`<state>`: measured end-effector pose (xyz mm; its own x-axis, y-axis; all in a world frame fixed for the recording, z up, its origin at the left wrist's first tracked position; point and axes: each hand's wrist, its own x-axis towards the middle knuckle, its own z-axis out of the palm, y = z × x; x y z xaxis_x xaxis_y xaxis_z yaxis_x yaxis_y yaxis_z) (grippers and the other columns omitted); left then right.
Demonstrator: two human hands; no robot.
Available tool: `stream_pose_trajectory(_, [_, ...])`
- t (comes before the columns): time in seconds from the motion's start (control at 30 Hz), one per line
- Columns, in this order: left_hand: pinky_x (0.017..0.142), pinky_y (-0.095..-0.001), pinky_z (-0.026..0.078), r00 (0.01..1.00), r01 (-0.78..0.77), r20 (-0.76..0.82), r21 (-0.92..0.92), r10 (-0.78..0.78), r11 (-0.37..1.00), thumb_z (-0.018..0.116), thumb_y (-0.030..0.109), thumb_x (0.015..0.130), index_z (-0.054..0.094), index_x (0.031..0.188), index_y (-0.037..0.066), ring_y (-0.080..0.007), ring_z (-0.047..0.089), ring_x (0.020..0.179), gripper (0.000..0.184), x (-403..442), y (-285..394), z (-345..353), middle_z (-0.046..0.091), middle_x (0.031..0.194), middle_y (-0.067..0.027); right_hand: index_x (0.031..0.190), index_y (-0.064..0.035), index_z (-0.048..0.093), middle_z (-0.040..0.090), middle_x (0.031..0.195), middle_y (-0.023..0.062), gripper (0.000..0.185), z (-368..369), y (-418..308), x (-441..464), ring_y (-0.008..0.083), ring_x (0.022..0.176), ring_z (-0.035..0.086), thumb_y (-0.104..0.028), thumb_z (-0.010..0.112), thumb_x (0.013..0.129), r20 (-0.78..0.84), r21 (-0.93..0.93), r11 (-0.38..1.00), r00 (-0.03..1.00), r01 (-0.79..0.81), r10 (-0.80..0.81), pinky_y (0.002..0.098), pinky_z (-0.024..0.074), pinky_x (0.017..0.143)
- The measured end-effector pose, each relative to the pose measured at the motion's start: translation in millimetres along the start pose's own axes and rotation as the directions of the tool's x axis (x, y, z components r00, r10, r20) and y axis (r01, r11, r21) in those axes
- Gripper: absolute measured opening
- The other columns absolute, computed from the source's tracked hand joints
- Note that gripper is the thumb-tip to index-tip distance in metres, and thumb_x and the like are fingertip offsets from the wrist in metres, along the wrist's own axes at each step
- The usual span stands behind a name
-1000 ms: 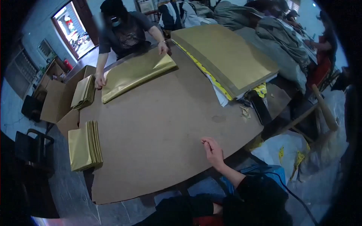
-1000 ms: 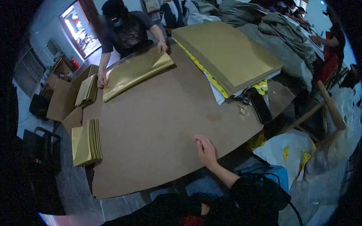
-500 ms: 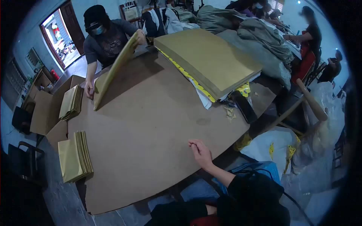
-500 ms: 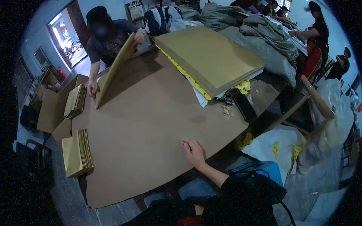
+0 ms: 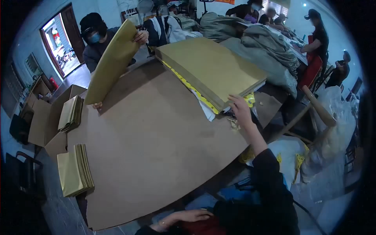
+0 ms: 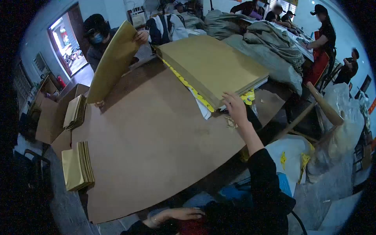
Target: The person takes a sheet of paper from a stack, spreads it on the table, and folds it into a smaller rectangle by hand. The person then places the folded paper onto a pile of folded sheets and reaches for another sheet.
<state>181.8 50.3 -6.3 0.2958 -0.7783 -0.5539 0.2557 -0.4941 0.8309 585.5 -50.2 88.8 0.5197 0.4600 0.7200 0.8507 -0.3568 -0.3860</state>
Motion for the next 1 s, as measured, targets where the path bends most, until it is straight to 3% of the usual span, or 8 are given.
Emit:
stream_pose_trajectory(0.07, [0.098, -0.0347, 0.037, 0.805, -0.283, -0.568, -0.112, 0.172, 0.953, 0.037, 0.031, 0.099, 0.053, 0.122, 0.004, -0.0267, 0.048, 0.116, 0.039, -22, -45, 23, 0.051, 0.124, -0.0158, 0.101, -0.0042, 0.063, 0.061, 0.110, 0.0107, 0.022, -1, 32, 15, 0.0296, 0.103, 0.057, -0.011, 0.062, 0.081, 0.113, -0.043, 0.994, 0.989, 0.100, -0.094, 0.0376, 0.0451, 0.087])
stream_pose_trajectory(0.13, [0.094, -0.0374, 0.041, 0.594, -0.126, -0.796, -0.234, -0.116, 0.964, 0.051, 0.028, 0.092, 0.061, 0.112, 0.008, -0.0291, 0.053, 0.108, 0.030, -46, -59, 47, 0.057, 0.114, -0.0156, 0.105, -0.0062, 0.063, 0.061, 0.114, 0.0091, 0.027, 0, 45, 21, 0.0288, 0.105, 0.056, -0.013, 0.063, 0.080, 0.271, -0.060, 0.984, 0.952, 0.166, -0.144, 0.0377, 0.0454, 0.088])
stream_pose_trajectory(0.23, [0.087, -0.0373, 0.043, 0.570, -0.075, -0.805, -0.252, -0.166, 0.965, 0.053, 0.024, 0.089, 0.061, 0.109, 0.008, -0.0285, 0.055, 0.100, 0.028, -44, -80, 64, 0.058, 0.107, -0.0150, 0.107, -0.0063, 0.063, 0.062, 0.112, 0.0074, 0.028, 3, 59, 30, 0.0279, 0.105, 0.056, -0.015, 0.063, 0.080, 0.377, 0.019, 0.994, 0.920, 0.110, -0.109, 0.0369, 0.0455, 0.088])
stream_pose_trajectory(0.47, [0.063, -0.0369, 0.048, -0.064, 0.132, -0.857, -0.516, -0.512, 0.847, 0.062, 0.011, 0.077, 0.063, 0.101, 0.006, -0.0264, 0.061, 0.070, 0.025, -30, -144, 93, 0.063, 0.081, -0.0128, 0.102, -0.0057, 0.064, 0.065, 0.105, 0.0073, 0.021, 3, 59, 35, 0.0287, 0.097, 0.059, -0.016, 0.059, 0.084, 0.380, 0.038, 0.991, 0.916, 0.127, -0.132, 0.0371, 0.0476, 0.083])
stream_pose_trajectory(0.67, [0.055, -0.0389, 0.049, 0.023, 0.759, -0.864, 0.343, 0.503, 0.554, 0.066, 0.012, 0.070, 0.066, 0.090, 0.010, -0.0311, 0.058, 0.058, 0.021, -29, -160, 95, 0.059, 0.067, -0.0137, 0.097, -0.0061, 0.065, 0.065, 0.100, 0.0095, 0.020, 13, 64, 33, 0.0293, 0.092, 0.061, -0.020, 0.059, 0.085, 0.312, -0.025, 1.000, 0.950, -0.009, 0.016, 0.0357, 0.0485, 0.079])
stream_pose_trajectory(0.73, [0.054, -0.0391, 0.049, -0.075, 0.605, -0.983, 0.090, 0.169, 0.791, 0.066, 0.010, 0.068, 0.066, 0.083, 0.010, -0.0307, 0.059, 0.060, 0.015, -16, -186, 105, 0.060, 0.068, -0.0137, 0.094, -0.0065, 0.067, 0.066, 0.097, 0.0090, 0.021, 12, 66, 34, 0.0271, 0.086, 0.063, -0.023, 0.062, 0.083, 0.292, 0.003, 0.995, 0.952, -0.096, 0.091, 0.0344, 0.0498, 0.074])
stream_pose_trajectory(0.87, [0.051, -0.0376, 0.049, -0.097, 0.740, -0.897, 0.224, 0.431, 0.634, 0.066, 0.010, 0.066, 0.065, 0.075, 0.011, -0.0297, 0.058, 0.056, 0.009, -28, -130, 89, 0.058, 0.063, -0.0129, 0.092, -0.0036, 0.067, 0.067, 0.096, 0.0082, 0.021, 3, 58, 47, 0.0228, 0.083, 0.064, -0.021, 0.065, 0.081, 0.407, 0.013, 0.955, 0.874, -0.297, 0.266, 0.0317, 0.0497, 0.073])
stream_pose_trajectory(1.0, [0.049, -0.0364, 0.048, -0.125, 0.538, -0.991, -0.027, 0.048, 0.842, 0.066, 0.010, 0.066, 0.064, 0.072, 0.011, -0.0284, 0.057, 0.050, 0.006, -20, -141, 98, 0.056, 0.056, -0.0112, 0.089, 0.0008, 0.068, 0.067, 0.095, 0.0075, 0.019, 9, 86, 52, 0.0154, 0.082, 0.062, -0.015, 0.070, 0.078, 0.498, 0.289, 0.839, 0.821, -0.461, 0.280, 0.0279, 0.0488, 0.073])
